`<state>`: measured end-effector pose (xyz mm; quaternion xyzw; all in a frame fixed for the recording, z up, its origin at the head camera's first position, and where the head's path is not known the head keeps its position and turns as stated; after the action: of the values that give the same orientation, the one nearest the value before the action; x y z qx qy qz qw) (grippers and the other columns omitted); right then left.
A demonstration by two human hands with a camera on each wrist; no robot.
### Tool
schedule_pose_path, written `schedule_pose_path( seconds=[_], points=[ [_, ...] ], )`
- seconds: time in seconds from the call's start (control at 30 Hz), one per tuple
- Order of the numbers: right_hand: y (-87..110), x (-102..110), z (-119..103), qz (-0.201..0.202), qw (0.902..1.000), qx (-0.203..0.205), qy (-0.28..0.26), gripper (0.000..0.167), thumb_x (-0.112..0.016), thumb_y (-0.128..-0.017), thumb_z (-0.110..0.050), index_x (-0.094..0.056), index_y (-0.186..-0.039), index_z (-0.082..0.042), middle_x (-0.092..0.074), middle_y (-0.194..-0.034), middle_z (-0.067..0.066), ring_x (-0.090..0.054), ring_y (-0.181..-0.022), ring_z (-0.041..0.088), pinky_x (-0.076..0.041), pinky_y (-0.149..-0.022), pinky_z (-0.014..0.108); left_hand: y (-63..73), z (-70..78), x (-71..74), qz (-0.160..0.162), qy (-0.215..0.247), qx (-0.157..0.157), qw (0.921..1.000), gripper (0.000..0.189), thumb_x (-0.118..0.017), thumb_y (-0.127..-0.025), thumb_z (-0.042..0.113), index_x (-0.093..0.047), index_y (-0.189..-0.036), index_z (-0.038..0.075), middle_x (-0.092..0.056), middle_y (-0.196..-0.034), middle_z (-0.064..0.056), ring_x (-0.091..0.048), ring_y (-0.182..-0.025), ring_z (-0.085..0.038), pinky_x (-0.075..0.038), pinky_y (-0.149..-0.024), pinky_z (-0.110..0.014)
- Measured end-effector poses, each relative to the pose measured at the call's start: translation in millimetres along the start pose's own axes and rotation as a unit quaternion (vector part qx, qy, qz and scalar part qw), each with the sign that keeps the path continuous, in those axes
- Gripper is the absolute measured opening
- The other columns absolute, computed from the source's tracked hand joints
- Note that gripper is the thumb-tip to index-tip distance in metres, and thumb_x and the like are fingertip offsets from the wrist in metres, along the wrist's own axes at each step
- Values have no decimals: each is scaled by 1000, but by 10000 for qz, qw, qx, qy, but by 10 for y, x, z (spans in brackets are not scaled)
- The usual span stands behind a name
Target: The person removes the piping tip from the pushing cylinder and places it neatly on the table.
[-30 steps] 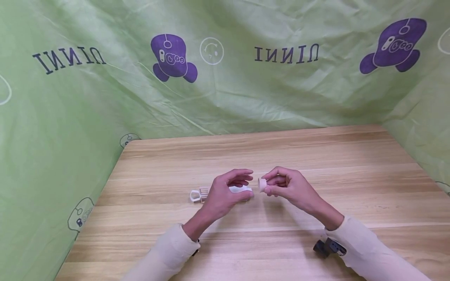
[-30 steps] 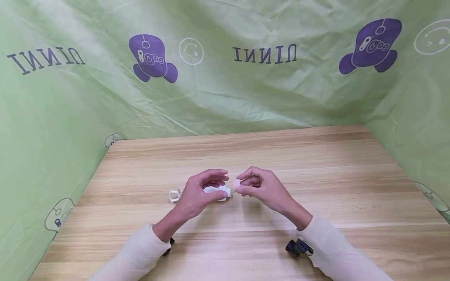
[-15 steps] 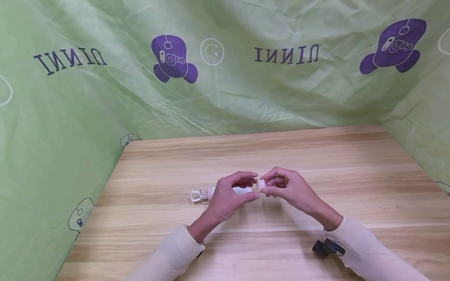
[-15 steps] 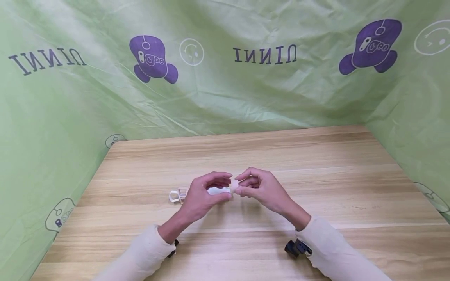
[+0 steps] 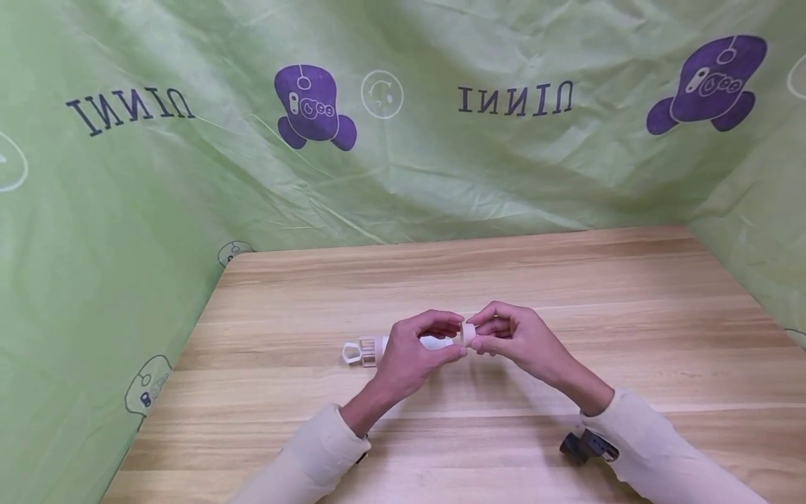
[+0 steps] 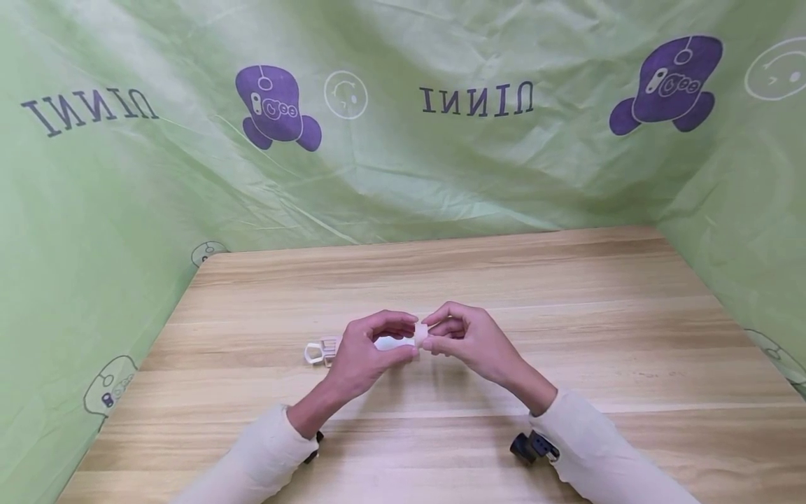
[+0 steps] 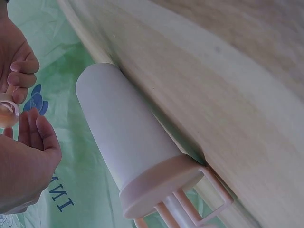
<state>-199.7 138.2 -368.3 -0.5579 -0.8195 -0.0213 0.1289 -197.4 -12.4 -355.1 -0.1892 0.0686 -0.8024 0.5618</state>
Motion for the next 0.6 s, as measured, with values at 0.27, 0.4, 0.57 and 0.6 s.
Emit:
schedule_pose_path(
  seconds=[0.27,0.4,0.57,0.6],
  points=[
    [6,-19,8,-90,9999,-31,-137,30,-75,-90,-7,-63,-114,7,-72,-96,15,-70,-82,20,-57,-71,39,7,-18,4,69,-76,18,9999,34,-84,-77,2,-74,-109,7,-73,-98,-7,-68,-91,-21,-53,-84,-47],
    [8,-27,7,-127,9997,-33,-211,31,-74,-91,-8,-62,-116,6,-72,-96,16,-69,-82,20,-57,-72,39,4,-9,10,81,-25,-6,10000,33,-83,-77,1,-74,-108,6,-73,-98,-6,-68,-91,-23,-53,-84,-49],
    [10,-33,20,-152,9992,-93,-348,31,-72,-92,-5,-61,-119,7,-71,-96,19,-69,-82,19,-57,-74,40,-6,9,25,101,12,-66,9999,32,-83,-77,0,-73,-108,5,-73,-98,-6,-68,-91,-23,-53,-86,-48],
    [11,-33,25,-158,9991,-114,-371,31,-72,-92,-5,-61,-119,7,-71,-97,20,-69,-82,20,-57,-74,41,-8,11,29,104,1,-81,9999,33,-83,-77,0,-73,-108,5,-73,-98,-6,-68,-91,-23,-54,-85,-47]
  ],
)
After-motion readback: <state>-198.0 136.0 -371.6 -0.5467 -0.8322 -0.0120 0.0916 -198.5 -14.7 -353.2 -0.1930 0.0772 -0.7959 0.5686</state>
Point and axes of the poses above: each hand's wrist, its own y-axis away from the middle knuckle, its own x-axis out of the back of the hand, z = x × y, the point moved 9 cm from there along -y, towards the middle knuckle
